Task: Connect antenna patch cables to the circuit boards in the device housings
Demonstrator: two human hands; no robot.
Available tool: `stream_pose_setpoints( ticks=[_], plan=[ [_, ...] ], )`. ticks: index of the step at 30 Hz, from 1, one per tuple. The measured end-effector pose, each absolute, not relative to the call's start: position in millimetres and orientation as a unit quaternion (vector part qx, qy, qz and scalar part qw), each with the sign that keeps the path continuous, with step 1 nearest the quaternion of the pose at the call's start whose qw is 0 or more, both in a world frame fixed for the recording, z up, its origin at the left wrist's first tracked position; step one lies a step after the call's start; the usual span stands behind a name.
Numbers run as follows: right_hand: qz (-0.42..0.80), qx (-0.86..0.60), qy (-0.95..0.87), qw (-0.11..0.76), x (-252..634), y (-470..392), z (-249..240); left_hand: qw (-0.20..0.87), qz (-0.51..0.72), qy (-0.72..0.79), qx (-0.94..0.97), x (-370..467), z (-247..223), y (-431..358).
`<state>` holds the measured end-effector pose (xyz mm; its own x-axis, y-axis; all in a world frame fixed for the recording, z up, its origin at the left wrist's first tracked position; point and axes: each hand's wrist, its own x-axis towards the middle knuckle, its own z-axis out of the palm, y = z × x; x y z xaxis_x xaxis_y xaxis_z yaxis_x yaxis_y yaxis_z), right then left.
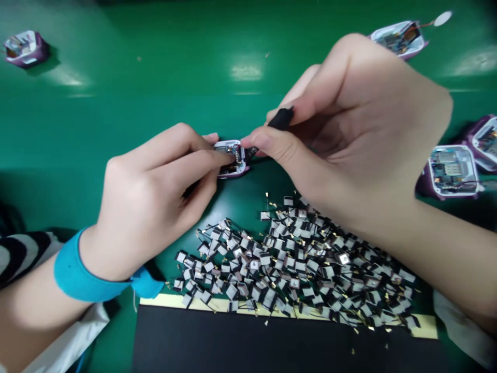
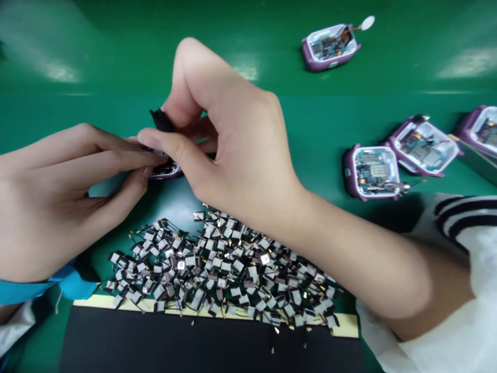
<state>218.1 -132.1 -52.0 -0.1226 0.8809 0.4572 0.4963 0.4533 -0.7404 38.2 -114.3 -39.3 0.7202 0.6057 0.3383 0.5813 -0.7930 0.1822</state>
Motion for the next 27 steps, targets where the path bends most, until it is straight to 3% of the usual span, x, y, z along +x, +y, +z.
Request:
stream_pose_setpoints(
  ticks=[6,12,20,27],
  plan=[
    [0.216,-0.489,-0.724,0.435,220,-135,-47,0.012,0.175,0.343,0.923,40,-37,-114],
    [0.221,-0.474,-0.718,0.459,220,-134,-52,0.081,0.192,0.348,0.914,39,-40,-113],
    [0.103,-0.429,-0.765,0.469,216,-134,-59,0.084,0.217,0.346,0.909,36,-45,-112],
    [0.095,-0.426,-0.774,0.459,214,-136,-58,0.107,0.211,0.353,0.905,33,-46,-110]
  ],
)
